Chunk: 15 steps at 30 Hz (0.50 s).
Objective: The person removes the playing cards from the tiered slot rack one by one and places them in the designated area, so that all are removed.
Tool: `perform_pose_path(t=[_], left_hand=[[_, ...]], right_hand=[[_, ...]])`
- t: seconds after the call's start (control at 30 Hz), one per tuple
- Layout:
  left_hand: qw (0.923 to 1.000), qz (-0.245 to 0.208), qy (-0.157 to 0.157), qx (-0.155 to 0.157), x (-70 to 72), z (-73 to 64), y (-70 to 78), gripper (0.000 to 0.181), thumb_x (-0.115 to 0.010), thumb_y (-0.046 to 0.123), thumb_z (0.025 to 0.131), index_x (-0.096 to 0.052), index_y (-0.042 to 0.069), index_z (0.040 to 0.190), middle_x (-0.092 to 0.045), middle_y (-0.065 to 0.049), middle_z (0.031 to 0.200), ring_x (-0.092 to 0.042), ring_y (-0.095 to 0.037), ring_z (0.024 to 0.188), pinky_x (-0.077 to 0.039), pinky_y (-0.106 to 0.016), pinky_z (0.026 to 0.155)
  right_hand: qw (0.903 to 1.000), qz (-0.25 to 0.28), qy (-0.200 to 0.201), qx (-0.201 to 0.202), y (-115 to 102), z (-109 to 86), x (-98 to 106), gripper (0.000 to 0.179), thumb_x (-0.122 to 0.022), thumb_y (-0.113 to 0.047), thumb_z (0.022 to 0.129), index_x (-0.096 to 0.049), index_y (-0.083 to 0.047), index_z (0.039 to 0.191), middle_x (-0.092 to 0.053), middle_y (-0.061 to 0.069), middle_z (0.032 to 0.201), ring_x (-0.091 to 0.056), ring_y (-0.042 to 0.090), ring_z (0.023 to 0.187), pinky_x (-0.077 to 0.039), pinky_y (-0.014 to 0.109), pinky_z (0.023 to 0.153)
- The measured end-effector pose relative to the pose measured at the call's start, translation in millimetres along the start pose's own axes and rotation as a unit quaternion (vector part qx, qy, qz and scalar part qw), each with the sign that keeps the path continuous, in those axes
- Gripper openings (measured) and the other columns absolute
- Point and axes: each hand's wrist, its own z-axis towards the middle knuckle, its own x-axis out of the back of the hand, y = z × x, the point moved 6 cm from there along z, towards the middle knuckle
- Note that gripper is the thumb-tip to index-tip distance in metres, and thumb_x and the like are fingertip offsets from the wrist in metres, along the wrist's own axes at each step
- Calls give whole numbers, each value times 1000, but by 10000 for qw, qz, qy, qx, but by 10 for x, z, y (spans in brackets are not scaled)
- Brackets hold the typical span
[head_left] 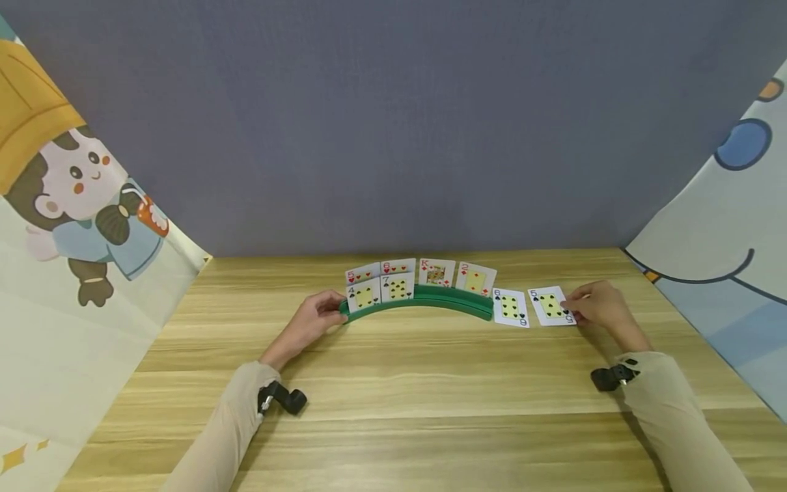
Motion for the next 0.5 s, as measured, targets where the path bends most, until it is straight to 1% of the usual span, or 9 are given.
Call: perform_pose_path(t=[0.27, 0.5], left_hand=[[9999, -63, 16, 111, -3, 5, -7, 32, -67, -7, 87, -60, -9, 118, -62, -25, 119, -63, -34, 108, -55, -24, 89], [9999, -107, -1, 79, -12, 7, -26, 33, -68, -6, 87, -60, -9, 119, -62, -26, 121, -63, -35, 109, -54, -23, 91]], right_hand=[[9999, 67, -44, -111, 33, 14, -9, 33, -69, -15, 91, -67, 15, 105, -68, 4, 66, -65, 15, 58, -57, 31, 53], [9999, 26, -50, -141, 38, 6, -8, 33, -70, -16, 91, -67, 15, 104, -70, 5, 68, -65, 15, 59, -57, 31, 54]])
